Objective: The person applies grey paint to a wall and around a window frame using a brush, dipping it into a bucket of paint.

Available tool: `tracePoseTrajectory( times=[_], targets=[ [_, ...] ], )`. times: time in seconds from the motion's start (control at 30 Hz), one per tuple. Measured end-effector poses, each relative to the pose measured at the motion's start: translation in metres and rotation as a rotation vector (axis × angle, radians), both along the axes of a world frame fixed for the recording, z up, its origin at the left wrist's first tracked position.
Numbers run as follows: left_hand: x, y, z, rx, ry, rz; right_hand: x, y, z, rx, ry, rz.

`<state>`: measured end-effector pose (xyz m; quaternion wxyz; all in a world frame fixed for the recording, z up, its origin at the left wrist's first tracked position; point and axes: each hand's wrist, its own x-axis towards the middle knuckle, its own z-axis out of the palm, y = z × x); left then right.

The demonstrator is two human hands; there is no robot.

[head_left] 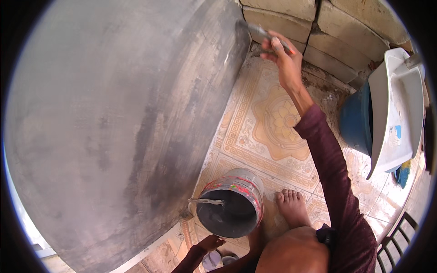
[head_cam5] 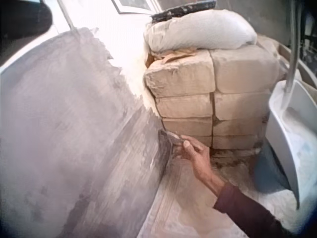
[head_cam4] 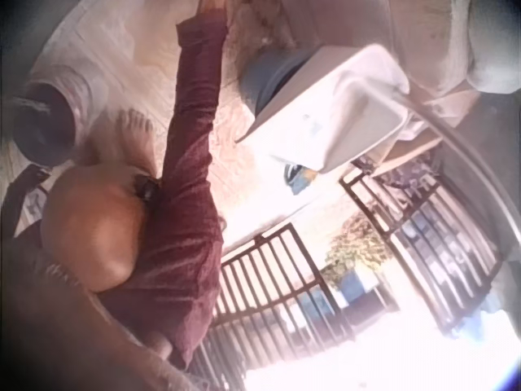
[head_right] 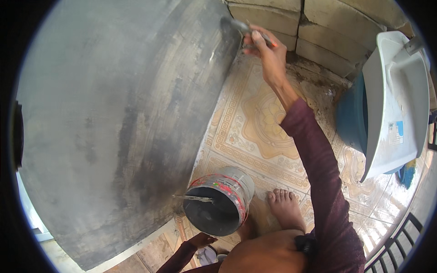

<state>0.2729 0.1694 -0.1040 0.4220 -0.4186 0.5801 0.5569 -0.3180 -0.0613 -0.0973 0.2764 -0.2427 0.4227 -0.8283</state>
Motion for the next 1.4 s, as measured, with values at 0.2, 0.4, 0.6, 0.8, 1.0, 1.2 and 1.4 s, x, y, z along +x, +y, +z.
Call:
tracePoseTrajectory(
  times=[0.2,0.4,0.6,0.8,1.0,1.2,1.4],
  targets=[
    [0.027,0.018,-0.015,-0.072,0.040,0.151,0.001,-0.009,0.000,0.047,0.076,0.086],
    [0.046,0.022,-0.037,-0.071,0.121,0.112,-0.009,-0.010,-0.004,-0.055,-0.049,-0.100],
    [0.041,0.024,-0.034,-0.092,0.106,0.177,-0.013,0.005,-0.024,0.100,0.001,0.149],
    [0.050,0.028,-0.041,-0.079,0.157,0.164,-0.007,-0.008,-0.032,0.121,-0.026,-0.094],
    [0.047,0.032,-0.038,-0.161,0.201,0.229,-0.001,-0.010,-0.036,0.201,-0.031,0.044],
    [0.073,0.037,-0.056,-0.069,0.144,0.139,-0.006,-0.013,-0.047,0.228,-0.038,-0.102],
    [0.065,0.033,-0.052,-0.107,0.227,0.179,0.001,-0.011,-0.065,0.350,0.017,0.032]
  ],
)
